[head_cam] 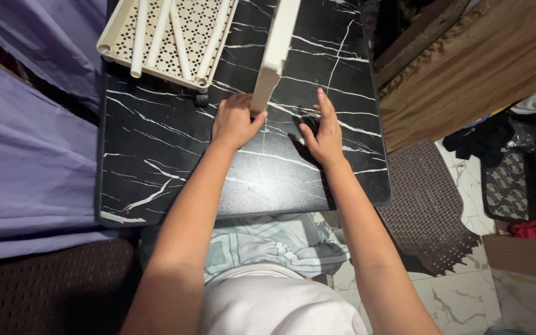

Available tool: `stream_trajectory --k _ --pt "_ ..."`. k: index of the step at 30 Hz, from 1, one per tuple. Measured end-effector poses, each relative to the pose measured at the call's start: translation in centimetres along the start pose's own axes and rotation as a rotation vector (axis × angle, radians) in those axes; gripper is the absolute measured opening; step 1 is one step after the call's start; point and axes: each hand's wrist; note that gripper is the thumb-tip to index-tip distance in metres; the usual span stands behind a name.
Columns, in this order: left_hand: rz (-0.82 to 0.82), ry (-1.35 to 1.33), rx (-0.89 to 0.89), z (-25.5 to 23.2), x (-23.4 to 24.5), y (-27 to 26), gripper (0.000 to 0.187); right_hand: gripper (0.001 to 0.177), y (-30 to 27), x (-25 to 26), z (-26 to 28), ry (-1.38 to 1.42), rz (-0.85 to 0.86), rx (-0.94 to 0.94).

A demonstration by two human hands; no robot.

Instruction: The person assembles a small white plastic shelving unit by inserting cylindrical legs into corner holes of perforated trays. They repeatedly insert and remove legs, reposition the trays, and attempt to secure the structure on a black marble-patterned table.

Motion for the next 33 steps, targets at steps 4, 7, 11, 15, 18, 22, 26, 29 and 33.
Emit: stream_trajectory --k 4,7,11,15,18,22,26,29,33 --pt "0.088 -0.092 0.248 -0.5 0.7 0.3 0.040 0.085 0.0 0.1 0.2 0.005 0.026 -0.061" --pt "-0.022 -0.178 0.203 -0.9 1.4 0.2 0.041 0.086 0.3 0.0 0.3 0.001 0.041 -0.081" --pt "0.000 -0.228 0.206 -0.4 1.2 0.0 0.041 0.088 0.4 -0.1 0.4 -0.023 0.024 -0.034" --pt "0.024 -0.366 0.176 1.5 -0.3 0.2 0.055 0.087 0.2 -0.4 -0.5 0.006 0.021 -0.115" --pt "-0.020 -0.448 0.239 3.1 -1.8 0.6 0.059 0.083 -0.1 -1.2 -2.1 0.038 -0.042 -0.183" --pt "-0.219 -0.655 0.139 4.0 -2.9 0.3 0.061 0.077 -0.3 -2.1 -5.5 0.227 -0.255 -0.280" --pt "-0.224 -0.631 0.159 3.9 -2.7 0.4 0.059 0.070 0.1 -1.5 -8.7 0.642 -0.399 -0.494" --pt "-0.209 -0.608 0.201 3.6 -2.5 0.4 0.057 0.072 0.4 -1.0 -9.7 0.843 -0.426 -0.593" --pt "-0.235 -0.624 0.187 3.5 -2.5 0.4 0.057 0.074 0.9 -0.2 -10.1 0.952 -0.454 -0.701"
Point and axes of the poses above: each hand's wrist, its own y-axis towards the middle knuckle, its own x-axis out of the back of the hand, z = x × y, and after that the axes turned 10 degrees about z, right-handed
